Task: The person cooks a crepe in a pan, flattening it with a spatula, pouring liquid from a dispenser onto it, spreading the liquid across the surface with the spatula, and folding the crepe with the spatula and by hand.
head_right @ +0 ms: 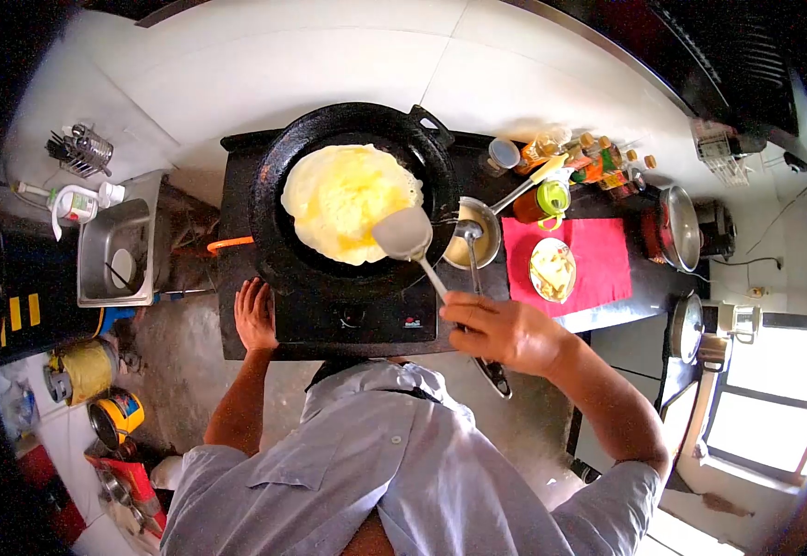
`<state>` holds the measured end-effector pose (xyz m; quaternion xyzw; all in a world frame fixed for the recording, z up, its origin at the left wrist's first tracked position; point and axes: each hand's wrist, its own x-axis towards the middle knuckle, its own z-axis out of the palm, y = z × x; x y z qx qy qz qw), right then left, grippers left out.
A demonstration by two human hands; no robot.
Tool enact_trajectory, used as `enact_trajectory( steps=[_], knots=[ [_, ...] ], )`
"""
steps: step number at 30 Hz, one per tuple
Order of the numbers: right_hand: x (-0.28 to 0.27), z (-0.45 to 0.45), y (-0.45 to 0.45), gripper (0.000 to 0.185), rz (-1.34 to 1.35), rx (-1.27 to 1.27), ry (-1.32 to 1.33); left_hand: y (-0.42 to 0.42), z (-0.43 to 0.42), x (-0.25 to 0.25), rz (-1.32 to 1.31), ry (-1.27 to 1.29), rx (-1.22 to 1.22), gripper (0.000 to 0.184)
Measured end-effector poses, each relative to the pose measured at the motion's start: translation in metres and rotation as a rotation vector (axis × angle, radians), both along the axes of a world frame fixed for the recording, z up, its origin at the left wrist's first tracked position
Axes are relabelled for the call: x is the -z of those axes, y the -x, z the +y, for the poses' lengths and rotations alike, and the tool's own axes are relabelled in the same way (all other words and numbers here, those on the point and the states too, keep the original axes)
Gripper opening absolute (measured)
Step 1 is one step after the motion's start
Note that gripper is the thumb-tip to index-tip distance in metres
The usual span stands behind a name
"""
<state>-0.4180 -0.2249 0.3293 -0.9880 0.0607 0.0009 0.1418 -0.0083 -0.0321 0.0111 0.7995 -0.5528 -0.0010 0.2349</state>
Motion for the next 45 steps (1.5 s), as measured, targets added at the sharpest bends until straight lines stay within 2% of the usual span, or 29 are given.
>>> enact_trajectory(
  steps=[4, 10, 14, 15, 18, 23, 31, 38, 42, 43, 45],
  knots=[
    [0.013, -0.031, -0.011, 0.032, -0.162, 0.132, -0.072, 0.001, 0.001, -0.003, -0.005, -0.015, -0.003, 0.039],
    [0.034, -0.047, -0.055, 0.054, -0.226, 0.214, -0.203, -0.002, 0.0, 0.003, -0.002, -0.005, 0.006, 0.039],
    [0.041, -0.017, -0.054, 0.049, -0.182, 0.228, -0.063, 0.0, 0.003, -0.001, -0.003, -0.016, 0.005, 0.037],
    [0.037, -0.005, -0.056, 0.041, -0.174, 0.279, -0.099, 0.0, 0.002, -0.002, -0.001, -0.01, 0.005, 0.037],
    [0.04, 0.023, -0.06, 0.033, -0.163, 0.295, -0.041, -0.001, 0.0, 0.0, 0.001, 0.012, 0.004, 0.036],
    [0.039, 0.063, -0.083, 0.03, -0.229, 0.329, 0.08, -0.002, 0.001, 0.002, -0.033, 0.012, 0.022, 0.035],
    [0.034, 0.112, -0.141, 0.025, -0.299, 0.356, 0.105, -0.005, 0.003, 0.004, -0.029, 0.025, 0.051, 0.036],
    [0.029, 0.127, -0.2, 0.026, -0.368, 0.362, 0.022, -0.007, 0.005, 0.003, 0.035, 0.098, 0.072, 0.039],
    [-0.001, 0.101, -0.207, 0.041, -0.453, 0.392, -0.174, -0.01, 0.006, 0.012, 0.051, 0.106, 0.059, 0.039],
    [-0.006, 0.091, -0.204, 0.052, -0.461, 0.468, -0.207, -0.009, 0.005, 0.006, 0.053, 0.102, 0.052, 0.039],
    [-0.015, 0.063, -0.201, 0.045, -0.471, 0.632, -0.146, -0.008, 0.006, 0.005, 0.045, 0.12, 0.049, 0.039]
  ],
)
